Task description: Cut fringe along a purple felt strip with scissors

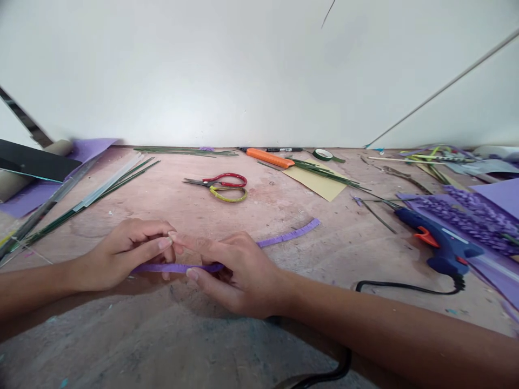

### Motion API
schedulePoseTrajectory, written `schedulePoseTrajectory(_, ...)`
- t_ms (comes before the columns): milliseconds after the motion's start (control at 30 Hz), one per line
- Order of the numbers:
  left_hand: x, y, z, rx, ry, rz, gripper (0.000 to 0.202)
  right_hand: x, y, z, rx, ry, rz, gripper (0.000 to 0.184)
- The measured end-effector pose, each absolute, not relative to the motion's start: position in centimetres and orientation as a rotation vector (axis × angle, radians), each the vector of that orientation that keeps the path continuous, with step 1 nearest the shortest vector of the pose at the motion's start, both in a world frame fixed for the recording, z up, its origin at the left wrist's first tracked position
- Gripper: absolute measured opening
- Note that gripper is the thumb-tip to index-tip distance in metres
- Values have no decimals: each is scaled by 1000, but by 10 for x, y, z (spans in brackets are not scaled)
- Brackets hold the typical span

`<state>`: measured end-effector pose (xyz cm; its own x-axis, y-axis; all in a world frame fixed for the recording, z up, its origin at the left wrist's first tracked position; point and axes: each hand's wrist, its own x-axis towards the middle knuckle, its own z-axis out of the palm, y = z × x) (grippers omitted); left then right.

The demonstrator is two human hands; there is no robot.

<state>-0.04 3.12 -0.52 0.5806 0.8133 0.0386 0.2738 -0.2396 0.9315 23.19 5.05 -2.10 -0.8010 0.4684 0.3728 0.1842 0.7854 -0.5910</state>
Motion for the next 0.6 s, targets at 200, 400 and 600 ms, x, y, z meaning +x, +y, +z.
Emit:
schedulePoseTrajectory(200, 0, 32, -8, 1747, 957, 692, 30, 232, 50, -21, -507, -2458, 746, 37)
schedulePoseTrajectory(400, 3, 33, -5, 1720, 987, 793, 23, 230, 50, -22, -544, -2448, 729, 52)
schedulePoseTrajectory(600, 3, 31, -6, 1623, 1009, 894, 16, 229, 49, -24, -579, -2467, 655, 59)
